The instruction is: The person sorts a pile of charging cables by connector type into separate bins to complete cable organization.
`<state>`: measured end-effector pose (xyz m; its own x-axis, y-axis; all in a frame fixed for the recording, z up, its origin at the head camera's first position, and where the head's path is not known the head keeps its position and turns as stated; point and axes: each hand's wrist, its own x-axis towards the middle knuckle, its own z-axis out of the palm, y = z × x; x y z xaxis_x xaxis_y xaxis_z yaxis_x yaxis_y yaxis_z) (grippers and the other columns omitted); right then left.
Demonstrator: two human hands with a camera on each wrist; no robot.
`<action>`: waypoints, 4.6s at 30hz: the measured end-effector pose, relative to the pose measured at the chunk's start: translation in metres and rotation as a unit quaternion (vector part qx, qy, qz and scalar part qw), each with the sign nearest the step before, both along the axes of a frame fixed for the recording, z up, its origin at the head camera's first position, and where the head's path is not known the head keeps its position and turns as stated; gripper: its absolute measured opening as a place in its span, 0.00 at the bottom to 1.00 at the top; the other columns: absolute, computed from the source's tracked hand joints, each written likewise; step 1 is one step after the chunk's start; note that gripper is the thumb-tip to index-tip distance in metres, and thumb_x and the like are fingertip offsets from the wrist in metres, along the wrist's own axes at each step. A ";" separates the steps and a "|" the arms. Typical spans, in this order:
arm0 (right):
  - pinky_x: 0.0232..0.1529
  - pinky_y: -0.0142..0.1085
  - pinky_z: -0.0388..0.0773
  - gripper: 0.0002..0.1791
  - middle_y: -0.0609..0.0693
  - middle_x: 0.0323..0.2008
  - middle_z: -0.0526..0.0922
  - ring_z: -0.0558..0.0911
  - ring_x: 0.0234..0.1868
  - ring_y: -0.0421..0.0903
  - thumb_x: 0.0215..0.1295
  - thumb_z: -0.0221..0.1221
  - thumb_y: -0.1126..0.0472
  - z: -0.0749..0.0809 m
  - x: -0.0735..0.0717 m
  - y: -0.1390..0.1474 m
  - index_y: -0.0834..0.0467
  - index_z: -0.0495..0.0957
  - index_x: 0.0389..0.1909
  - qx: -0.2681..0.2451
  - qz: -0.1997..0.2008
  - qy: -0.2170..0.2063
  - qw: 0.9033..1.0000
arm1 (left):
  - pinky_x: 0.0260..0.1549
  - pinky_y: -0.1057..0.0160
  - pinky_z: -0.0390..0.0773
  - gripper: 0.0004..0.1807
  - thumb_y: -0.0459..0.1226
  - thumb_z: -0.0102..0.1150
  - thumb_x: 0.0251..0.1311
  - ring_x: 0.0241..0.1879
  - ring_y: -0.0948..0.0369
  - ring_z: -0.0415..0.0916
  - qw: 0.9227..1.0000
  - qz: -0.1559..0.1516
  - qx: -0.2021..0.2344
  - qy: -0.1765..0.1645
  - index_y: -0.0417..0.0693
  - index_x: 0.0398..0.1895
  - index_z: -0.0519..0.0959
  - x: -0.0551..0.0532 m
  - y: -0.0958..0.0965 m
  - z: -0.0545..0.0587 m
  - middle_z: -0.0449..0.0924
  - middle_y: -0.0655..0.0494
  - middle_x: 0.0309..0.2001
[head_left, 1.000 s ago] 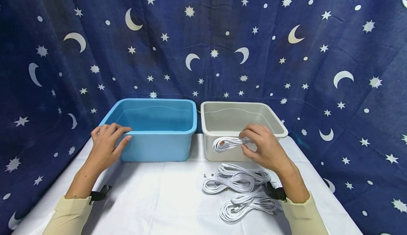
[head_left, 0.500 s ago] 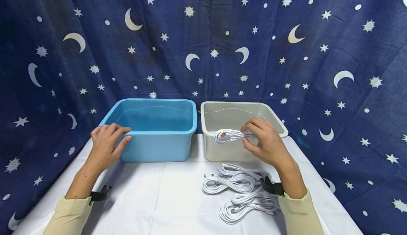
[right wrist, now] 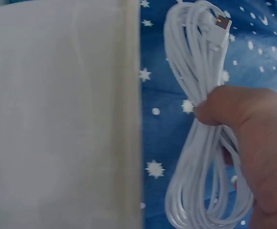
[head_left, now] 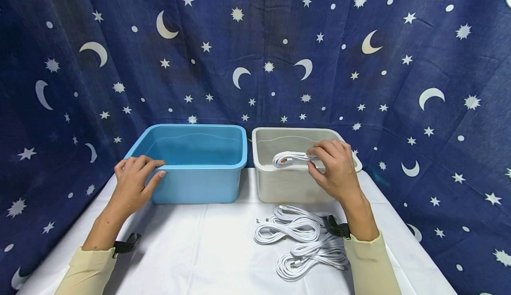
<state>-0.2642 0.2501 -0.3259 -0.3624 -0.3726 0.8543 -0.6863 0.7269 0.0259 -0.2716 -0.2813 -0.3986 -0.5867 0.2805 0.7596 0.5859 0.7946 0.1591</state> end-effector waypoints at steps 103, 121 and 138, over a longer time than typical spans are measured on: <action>0.48 0.52 0.75 0.12 0.48 0.43 0.85 0.82 0.46 0.51 0.55 0.72 0.67 -0.051 0.019 -0.019 0.58 0.87 0.41 0.090 0.058 -0.061 0.992 | 0.61 0.28 0.51 0.12 0.38 0.65 0.73 0.49 0.43 0.68 1.000 0.001 -0.001 0.001 0.46 0.56 0.84 -0.001 0.000 -0.001 0.78 0.48 0.44; 0.49 0.45 0.78 0.13 0.44 0.41 0.82 0.80 0.45 0.45 0.54 0.76 0.62 -0.077 0.021 -0.019 0.53 0.86 0.40 0.162 0.086 -0.122 0.976 | 0.61 0.28 0.52 0.13 0.38 0.65 0.72 0.49 0.43 0.68 1.000 0.000 -0.001 0.006 0.46 0.55 0.84 -0.002 -0.001 -0.002 0.78 0.48 0.44; 0.44 0.37 0.79 0.15 0.39 0.35 0.83 0.79 0.37 0.36 0.50 0.78 0.56 -0.095 0.028 -0.027 0.51 0.87 0.39 0.232 0.100 -0.266 0.930 | 0.58 0.30 0.52 0.12 0.39 0.65 0.72 0.48 0.44 0.68 1.000 -0.002 -0.002 0.006 0.47 0.56 0.84 -0.003 0.000 -0.002 0.78 0.48 0.44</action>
